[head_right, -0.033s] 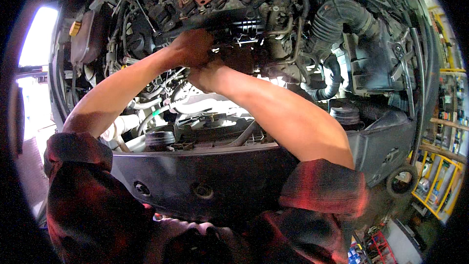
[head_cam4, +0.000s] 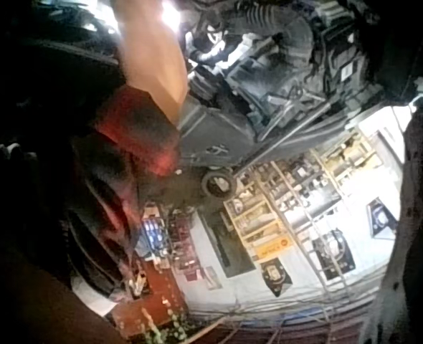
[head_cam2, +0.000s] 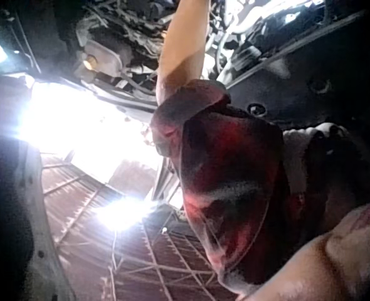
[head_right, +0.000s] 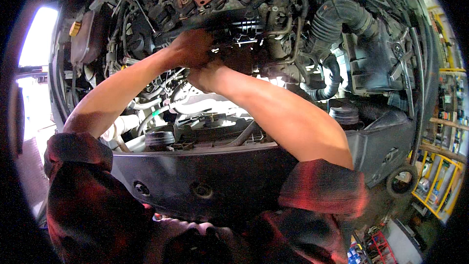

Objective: The person works on the top of a car engine inside the engine bay, using a wrench to loosen and tighten various bolts and components.

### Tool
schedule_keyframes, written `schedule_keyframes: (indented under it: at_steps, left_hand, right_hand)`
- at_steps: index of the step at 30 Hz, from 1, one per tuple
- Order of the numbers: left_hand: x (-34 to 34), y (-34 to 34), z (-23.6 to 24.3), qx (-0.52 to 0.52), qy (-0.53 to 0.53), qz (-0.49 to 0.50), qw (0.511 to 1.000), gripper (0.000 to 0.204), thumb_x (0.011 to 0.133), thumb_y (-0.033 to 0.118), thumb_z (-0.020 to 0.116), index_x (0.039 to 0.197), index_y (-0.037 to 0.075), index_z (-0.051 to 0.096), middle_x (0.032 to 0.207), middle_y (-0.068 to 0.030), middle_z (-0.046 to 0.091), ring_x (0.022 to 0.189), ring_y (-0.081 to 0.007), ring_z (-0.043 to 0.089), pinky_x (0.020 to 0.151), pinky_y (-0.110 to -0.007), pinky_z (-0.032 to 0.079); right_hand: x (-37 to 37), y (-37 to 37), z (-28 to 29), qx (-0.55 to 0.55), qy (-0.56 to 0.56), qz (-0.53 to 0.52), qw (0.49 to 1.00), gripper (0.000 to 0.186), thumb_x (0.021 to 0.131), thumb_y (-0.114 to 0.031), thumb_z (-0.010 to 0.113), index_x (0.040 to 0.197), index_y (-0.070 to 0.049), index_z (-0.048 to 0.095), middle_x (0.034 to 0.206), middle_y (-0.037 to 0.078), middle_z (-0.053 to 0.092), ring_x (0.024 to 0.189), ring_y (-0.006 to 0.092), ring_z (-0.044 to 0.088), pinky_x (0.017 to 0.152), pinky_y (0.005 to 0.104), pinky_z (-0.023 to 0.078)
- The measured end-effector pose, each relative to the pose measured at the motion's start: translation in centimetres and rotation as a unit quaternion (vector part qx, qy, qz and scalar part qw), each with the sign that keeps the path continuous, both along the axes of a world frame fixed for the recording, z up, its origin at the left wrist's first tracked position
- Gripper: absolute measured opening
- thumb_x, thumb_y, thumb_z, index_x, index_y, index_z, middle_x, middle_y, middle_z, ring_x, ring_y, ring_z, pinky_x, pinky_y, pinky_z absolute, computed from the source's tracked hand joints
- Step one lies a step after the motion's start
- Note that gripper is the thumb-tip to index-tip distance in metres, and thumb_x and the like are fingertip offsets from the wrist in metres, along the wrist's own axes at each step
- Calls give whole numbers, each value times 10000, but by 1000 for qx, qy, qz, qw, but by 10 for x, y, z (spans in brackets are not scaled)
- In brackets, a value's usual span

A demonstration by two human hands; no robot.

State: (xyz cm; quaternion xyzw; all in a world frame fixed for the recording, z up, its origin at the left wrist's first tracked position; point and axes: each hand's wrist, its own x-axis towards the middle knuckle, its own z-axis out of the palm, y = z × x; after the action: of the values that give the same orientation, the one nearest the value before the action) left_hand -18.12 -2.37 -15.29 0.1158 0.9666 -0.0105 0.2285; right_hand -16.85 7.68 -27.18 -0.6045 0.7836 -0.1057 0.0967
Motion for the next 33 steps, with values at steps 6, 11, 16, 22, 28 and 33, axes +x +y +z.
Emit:
schedule_keyframes:
  at_steps: [6,11,16,22,28,33]
  left_hand:
    - [6,-7,-7,7,27,-13,1000,227,728,139,628,863,-9,733,893,-240,707,905,-375,703,750,-453,578]
    - [6,-10,-15,-25,14,-17,999,237,736,150,617,877,3,736,892,-226,711,905,-379,702,756,-450,579]
    - [6,-13,-15,-17,24,-21,999,249,734,149,617,906,13,735,915,-221,714,917,-378,701,778,-451,576]
    - [8,-13,-10,-6,25,-17,1000,242,734,151,618,893,11,736,911,-233,711,905,-379,703,772,-455,576]
    - [10,-12,-10,-13,42,-37,998,226,734,136,611,843,-21,730,853,-253,703,866,-386,706,749,-455,580]
    - [9,-19,-20,-4,49,-45,998,220,728,126,621,850,-18,733,855,-249,703,861,-388,705,749,-457,578]
  right_hand:
    - [3,-2,0,-25,-25,-31,999,241,835,-150,518,879,-36,725,1088,204,700,1032,328,678,909,437,516]
    - [7,-1,16,13,-101,-115,988,321,857,-179,477,1021,-28,708,1145,208,682,1103,330,646,989,443,466]
    - [2,-2,42,101,-90,-44,990,354,872,-188,464,1078,-24,701,1212,211,655,1125,346,634,1011,455,450]
    - [4,-2,51,208,-2,53,977,367,874,-177,459,1092,-1,696,1247,225,633,1135,360,627,1009,451,456]
    - [5,-4,52,148,-86,-46,984,314,872,-136,517,1076,4,711,1194,213,664,1119,351,641,976,446,488]
    - [5,0,66,179,-16,27,983,290,868,-132,543,1052,4,722,1162,205,680,1110,343,648,952,440,508]
